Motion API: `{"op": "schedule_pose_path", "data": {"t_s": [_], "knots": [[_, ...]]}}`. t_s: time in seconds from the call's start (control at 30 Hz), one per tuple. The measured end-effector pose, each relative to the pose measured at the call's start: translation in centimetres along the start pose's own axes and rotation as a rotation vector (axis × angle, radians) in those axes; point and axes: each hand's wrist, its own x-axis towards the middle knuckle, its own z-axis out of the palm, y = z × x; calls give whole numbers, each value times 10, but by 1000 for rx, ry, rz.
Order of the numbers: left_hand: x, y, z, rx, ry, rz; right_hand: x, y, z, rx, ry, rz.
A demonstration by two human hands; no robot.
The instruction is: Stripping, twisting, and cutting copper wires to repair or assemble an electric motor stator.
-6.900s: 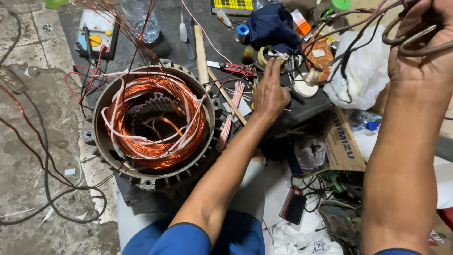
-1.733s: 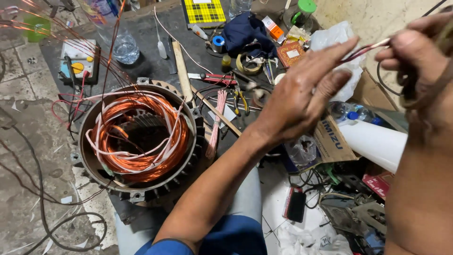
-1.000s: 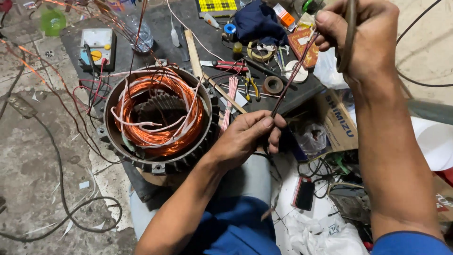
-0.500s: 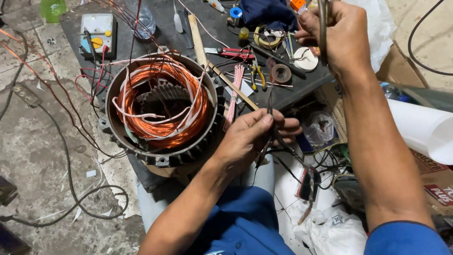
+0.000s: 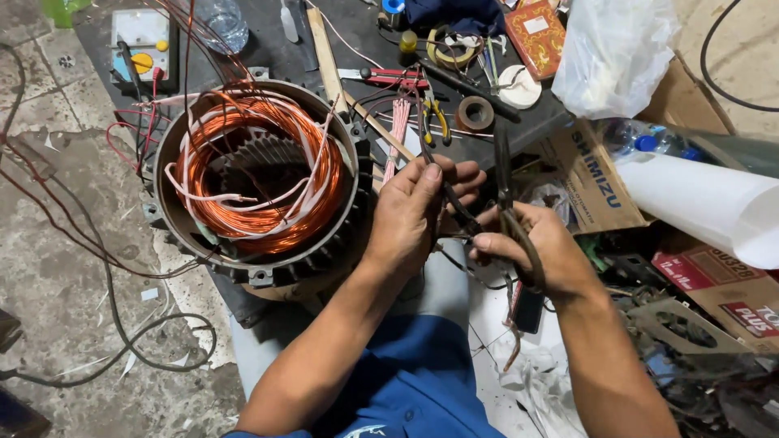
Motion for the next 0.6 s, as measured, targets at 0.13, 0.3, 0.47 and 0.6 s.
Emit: {"op": "schedule_pose_path", "data": {"t_s": [0.13, 0.3, 0.47, 0.6], "knots": [[-3, 4, 7, 22, 36, 33, 7, 14, 7, 157, 113, -12], [-7, 20, 9, 169, 47, 53, 10, 4, 19, 141, 217, -78], [-19, 33, 15, 607, 62, 168, 10, 2, 18, 42, 221, -116], [-18, 31, 7, 812, 100, 247, 6, 4, 24, -180, 253, -152]]}}
